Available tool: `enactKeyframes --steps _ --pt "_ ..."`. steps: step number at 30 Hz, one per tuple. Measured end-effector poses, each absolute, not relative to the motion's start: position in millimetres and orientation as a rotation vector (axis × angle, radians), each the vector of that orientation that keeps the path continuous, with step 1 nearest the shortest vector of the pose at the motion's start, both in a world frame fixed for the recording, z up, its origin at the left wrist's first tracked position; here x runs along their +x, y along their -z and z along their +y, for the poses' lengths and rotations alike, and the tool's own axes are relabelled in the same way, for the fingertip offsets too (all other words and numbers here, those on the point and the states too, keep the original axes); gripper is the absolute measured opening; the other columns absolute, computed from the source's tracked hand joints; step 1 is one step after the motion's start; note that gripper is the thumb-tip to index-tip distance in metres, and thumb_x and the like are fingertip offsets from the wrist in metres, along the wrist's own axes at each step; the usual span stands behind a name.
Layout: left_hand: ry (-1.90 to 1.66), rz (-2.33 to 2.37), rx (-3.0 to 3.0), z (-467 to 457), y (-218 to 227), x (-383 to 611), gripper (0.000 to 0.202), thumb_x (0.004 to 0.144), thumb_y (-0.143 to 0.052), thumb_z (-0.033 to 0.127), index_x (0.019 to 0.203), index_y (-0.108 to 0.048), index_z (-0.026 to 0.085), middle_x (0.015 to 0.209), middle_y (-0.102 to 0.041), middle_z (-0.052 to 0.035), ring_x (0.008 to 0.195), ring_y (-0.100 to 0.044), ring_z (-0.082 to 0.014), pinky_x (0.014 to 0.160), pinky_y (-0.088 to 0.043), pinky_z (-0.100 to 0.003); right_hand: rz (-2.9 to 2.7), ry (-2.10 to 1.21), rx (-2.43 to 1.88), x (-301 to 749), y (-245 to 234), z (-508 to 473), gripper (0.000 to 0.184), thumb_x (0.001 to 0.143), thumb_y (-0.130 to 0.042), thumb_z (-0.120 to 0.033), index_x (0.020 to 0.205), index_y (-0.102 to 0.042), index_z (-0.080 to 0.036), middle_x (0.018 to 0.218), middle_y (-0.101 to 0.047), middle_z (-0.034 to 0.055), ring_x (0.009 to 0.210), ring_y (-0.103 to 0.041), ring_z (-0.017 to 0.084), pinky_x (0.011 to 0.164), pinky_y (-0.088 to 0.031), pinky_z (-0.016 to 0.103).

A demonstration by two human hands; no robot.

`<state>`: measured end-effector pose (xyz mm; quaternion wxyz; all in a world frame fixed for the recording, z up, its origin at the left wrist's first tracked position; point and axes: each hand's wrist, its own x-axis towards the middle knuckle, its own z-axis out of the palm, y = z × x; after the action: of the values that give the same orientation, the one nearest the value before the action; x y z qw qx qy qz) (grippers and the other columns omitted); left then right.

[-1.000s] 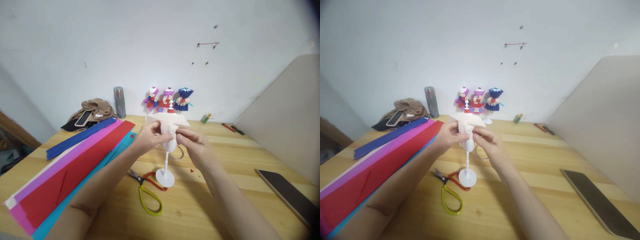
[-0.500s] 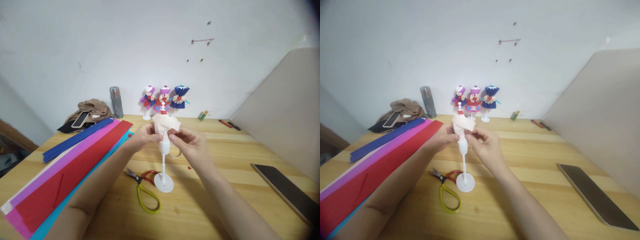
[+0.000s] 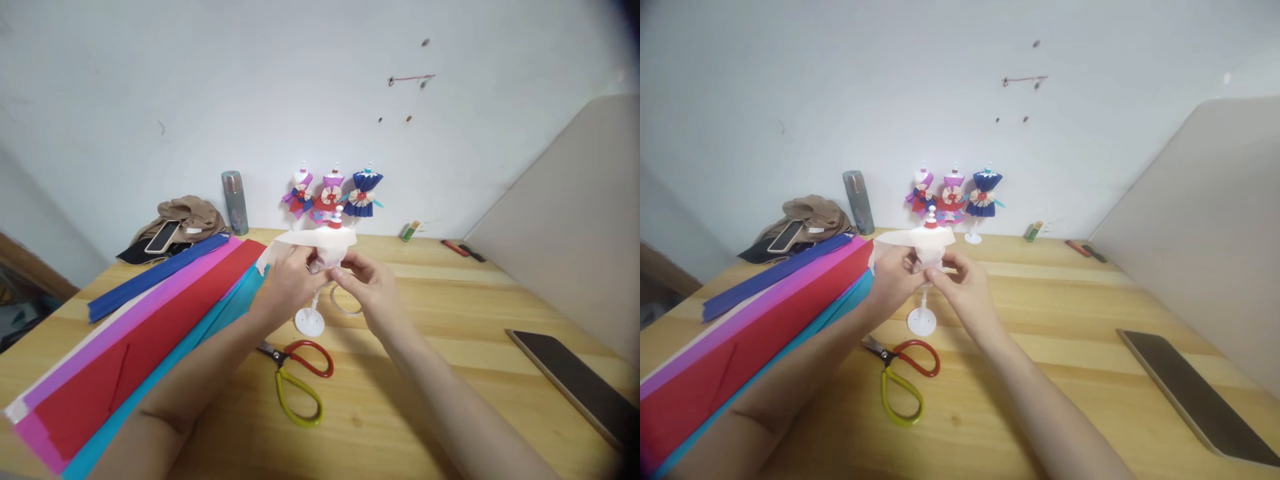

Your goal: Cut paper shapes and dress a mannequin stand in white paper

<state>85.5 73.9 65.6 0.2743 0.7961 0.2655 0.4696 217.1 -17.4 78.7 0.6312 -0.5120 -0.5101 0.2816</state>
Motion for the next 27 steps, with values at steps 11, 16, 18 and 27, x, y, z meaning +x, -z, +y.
enactKeyframes --steps 11,16,18,27 --pt "-1.079 0.768 2.591 57 -77 85 0.031 0.088 -0.07 0.021 0.118 -0.068 0.016 0.116 -0.075 -0.014 0.105 -0.07 -0.028 0.093 -0.055 -0.04 -1.101 -0.638 -1.057 236 -62 3 0.04 0.07 -0.087 -0.053 0.097 -0.074 -0.026 0.103 -0.081 0.0069 0.099 -0.075 0.029 0.092 -0.059 0.045" --pt "-1.169 0.663 2.858 31 -91 66 0.016 0.098 -0.057 0.021 0.086 -0.068 0.018 0.076 -0.068 -0.0054 0.071 -0.064 -0.0208 0.064 -0.049 -0.031 -1.144 -0.641 -1.095 255 -59 10 0.052 0.063 -0.085 -0.07 0.09 -0.072 -0.028 0.095 -0.081 0.0052 0.092 -0.074 0.029 0.085 -0.059 0.044" --pt "-1.6 0.587 2.843 28 -100 61 0.014 0.098 -0.057 0.018 0.09 -0.068 0.019 0.087 -0.071 -0.0063 0.08 -0.065 -0.02 0.072 -0.05 -0.03 -1.165 -0.665 -1.108 257 -60 8 0.053 0.063 -0.084 -0.072 0.09 -0.072 -0.028 0.092 -0.08 0.0048 0.087 -0.074 0.028 0.081 -0.06 0.043" --pt "-1.542 0.649 2.638 75 -114 49 0.013 0.094 -0.061 0.014 0.091 -0.074 0.018 0.093 -0.077 -0.0068 0.092 -0.068 -0.0218 0.084 -0.052 -0.034 -1.255 -0.802 -1.093 246 -71 -4 0.045 0.068 -0.086 -0.065 0.088 -0.074 -0.026 0.083 -0.075 0.003 0.072 -0.067 0.023 0.067 -0.056 0.037"
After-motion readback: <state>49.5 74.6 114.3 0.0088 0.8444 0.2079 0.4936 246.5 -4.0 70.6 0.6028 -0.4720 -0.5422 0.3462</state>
